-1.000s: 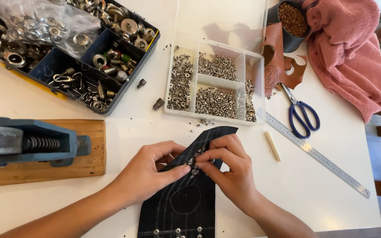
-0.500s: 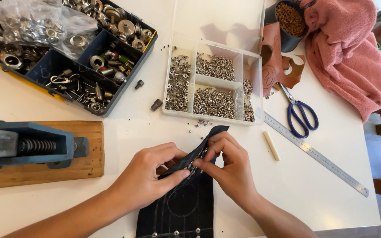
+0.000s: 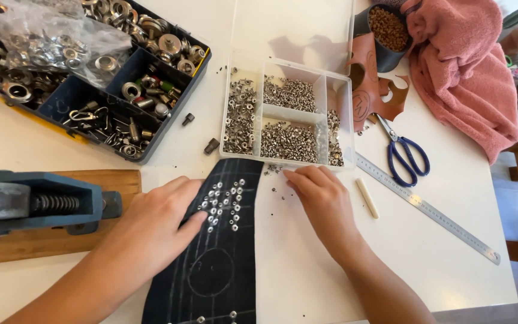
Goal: Inserting metal studs into pre-punched holes in a leather piece
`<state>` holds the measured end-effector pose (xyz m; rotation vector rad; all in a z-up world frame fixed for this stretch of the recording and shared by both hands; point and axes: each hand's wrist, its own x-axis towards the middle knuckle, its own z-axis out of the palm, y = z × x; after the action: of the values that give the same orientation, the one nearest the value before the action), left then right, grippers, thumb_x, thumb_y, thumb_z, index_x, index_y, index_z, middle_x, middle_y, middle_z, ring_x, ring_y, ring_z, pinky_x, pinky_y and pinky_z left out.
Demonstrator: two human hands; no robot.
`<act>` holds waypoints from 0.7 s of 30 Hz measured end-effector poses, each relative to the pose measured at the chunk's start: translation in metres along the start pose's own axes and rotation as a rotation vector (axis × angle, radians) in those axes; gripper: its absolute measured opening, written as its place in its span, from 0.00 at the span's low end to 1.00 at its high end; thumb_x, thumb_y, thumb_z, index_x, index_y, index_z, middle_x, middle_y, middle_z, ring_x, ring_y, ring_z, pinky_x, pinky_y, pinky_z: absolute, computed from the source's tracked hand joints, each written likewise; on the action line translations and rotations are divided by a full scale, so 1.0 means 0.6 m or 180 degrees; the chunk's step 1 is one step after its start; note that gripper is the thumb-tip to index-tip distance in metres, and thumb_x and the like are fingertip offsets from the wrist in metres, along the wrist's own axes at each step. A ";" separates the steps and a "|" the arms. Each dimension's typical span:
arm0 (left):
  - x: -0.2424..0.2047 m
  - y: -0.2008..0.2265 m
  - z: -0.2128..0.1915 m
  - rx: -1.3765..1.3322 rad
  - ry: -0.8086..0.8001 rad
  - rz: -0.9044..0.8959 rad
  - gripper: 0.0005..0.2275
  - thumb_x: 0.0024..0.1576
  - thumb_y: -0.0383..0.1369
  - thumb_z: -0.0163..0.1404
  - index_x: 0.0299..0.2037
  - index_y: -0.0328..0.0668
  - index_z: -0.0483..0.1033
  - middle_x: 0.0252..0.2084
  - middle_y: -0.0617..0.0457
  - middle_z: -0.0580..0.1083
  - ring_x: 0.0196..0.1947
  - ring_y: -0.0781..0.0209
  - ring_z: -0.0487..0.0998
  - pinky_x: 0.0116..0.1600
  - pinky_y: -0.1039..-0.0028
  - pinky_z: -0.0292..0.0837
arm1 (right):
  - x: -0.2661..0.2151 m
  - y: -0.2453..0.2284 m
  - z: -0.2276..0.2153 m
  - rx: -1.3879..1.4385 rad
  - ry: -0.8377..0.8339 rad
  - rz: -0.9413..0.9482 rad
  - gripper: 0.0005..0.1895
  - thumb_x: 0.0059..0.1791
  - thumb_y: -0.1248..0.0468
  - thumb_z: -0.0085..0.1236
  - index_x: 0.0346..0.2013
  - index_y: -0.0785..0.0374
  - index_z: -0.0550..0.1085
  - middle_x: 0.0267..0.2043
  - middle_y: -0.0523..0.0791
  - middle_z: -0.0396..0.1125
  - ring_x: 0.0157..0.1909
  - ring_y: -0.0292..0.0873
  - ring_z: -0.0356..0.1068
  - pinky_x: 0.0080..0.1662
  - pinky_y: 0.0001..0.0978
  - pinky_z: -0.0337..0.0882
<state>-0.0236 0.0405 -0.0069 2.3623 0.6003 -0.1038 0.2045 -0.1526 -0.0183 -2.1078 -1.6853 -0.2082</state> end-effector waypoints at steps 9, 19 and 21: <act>0.005 -0.003 -0.001 -0.0015 -0.0122 -0.0071 0.12 0.57 0.36 0.50 0.51 0.55 0.73 0.45 0.58 0.76 0.44 0.48 0.79 0.46 0.54 0.71 | 0.008 -0.008 0.025 -0.0755 0.0142 -0.0278 0.02 0.54 0.67 0.62 0.41 0.57 0.76 0.36 0.40 0.67 0.33 0.42 0.68 0.28 0.35 0.63; 0.010 0.010 -0.020 -0.0435 -0.0198 0.0130 0.16 0.50 0.34 0.57 0.49 0.46 0.77 0.37 0.52 0.78 0.42 0.47 0.83 0.42 0.58 0.78 | 0.001 -0.018 0.007 -0.0478 0.0018 0.0283 0.04 0.50 0.61 0.64 0.37 0.49 0.76 0.34 0.34 0.69 0.34 0.39 0.73 0.36 0.28 0.74; 0.011 0.009 -0.021 -0.0432 -0.0334 -0.0035 0.13 0.49 0.35 0.57 0.44 0.45 0.78 0.34 0.52 0.78 0.39 0.49 0.83 0.42 0.60 0.77 | 0.006 -0.022 0.006 -0.0345 -0.0045 0.0296 0.02 0.52 0.61 0.61 0.35 0.49 0.76 0.34 0.34 0.68 0.33 0.39 0.74 0.36 0.28 0.74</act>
<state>-0.0166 0.0477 0.0045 2.2079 0.5521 -0.1851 0.1921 -0.1457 -0.0173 -2.2658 -1.6126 -0.2621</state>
